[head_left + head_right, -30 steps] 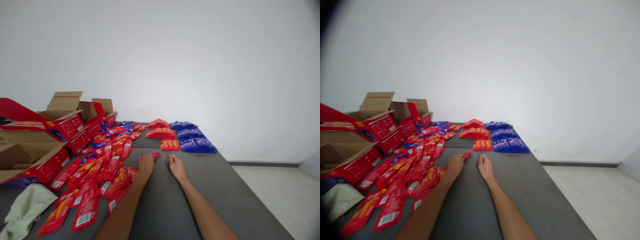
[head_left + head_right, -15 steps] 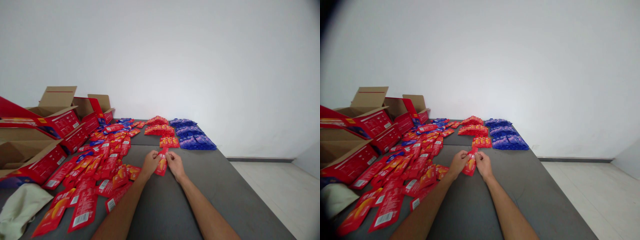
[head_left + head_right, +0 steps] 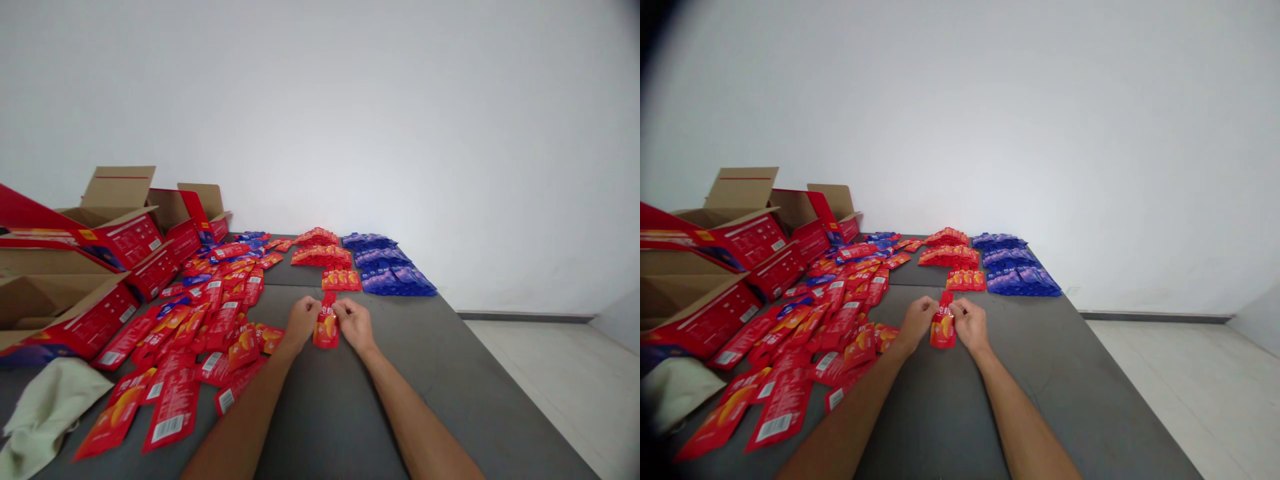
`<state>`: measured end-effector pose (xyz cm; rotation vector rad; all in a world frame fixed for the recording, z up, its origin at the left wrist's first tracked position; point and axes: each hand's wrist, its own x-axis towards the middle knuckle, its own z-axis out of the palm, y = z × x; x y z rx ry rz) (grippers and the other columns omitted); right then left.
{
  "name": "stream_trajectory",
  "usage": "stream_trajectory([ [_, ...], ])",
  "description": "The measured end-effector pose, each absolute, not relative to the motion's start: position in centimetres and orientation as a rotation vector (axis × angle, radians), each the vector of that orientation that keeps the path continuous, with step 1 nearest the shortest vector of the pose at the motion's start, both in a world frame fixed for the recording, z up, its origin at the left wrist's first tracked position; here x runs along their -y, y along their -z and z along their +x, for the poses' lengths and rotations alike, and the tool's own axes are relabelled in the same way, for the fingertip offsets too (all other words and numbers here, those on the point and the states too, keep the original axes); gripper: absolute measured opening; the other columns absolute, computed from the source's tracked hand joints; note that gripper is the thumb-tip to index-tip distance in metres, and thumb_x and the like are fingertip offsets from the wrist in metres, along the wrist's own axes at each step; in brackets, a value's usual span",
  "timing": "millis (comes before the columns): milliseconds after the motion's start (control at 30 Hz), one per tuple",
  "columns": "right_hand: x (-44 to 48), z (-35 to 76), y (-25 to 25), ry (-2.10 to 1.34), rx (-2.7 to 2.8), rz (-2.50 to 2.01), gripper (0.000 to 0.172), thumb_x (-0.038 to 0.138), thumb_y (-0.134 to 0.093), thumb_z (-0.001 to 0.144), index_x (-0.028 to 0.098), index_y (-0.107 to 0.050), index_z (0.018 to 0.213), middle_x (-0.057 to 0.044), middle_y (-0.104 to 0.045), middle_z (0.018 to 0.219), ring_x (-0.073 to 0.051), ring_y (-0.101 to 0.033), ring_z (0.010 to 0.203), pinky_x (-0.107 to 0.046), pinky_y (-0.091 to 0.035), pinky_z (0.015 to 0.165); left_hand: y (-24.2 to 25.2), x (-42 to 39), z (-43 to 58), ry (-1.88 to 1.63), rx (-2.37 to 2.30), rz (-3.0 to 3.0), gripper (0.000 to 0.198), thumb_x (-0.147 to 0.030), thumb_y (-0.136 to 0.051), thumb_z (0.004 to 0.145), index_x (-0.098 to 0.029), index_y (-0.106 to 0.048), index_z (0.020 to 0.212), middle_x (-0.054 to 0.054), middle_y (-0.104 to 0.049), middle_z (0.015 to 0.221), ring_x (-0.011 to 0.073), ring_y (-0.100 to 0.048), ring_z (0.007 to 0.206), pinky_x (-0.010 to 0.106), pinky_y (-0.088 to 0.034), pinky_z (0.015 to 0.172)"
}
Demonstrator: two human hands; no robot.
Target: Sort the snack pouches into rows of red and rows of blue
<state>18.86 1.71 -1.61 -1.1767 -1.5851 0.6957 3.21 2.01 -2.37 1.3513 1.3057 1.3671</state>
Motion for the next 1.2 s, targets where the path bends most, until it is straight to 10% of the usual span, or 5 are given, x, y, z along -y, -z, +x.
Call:
stream_trajectory([
  [333,-1.6,18.6,2.1,-1.056,1.395,-1.053,0.025,0.044,-0.059,0.083,0.02,-0.057,0.079,0.006,-0.044,0.06,-0.01,-0.037,0.055,-0.021,-0.03,0.052,2.8,-2.2,2.9,-1.283,-1.295,1.464,0.024,-0.036,-0.05,0.082,-0.018,-0.051,0.066,-0.004,-0.049,0.061,0.0105,-0.044,0.059,0.023,-0.032,0.055],
  [1200,-1.9,18.8,1.8,-0.946,1.428,-1.165,0.041,0.056,-0.054,0.085,0.017,-0.061,0.074,0.003,-0.052,0.059,-0.01,-0.039,0.052,-0.022,-0.029,0.049,2.5,-1.7,2.8,-1.24,-1.253,1.208,0.04,-0.055,-0.056,0.079,-0.017,-0.056,0.069,-0.002,-0.055,0.063,0.0106,-0.046,0.055,0.022,-0.032,0.051],
])
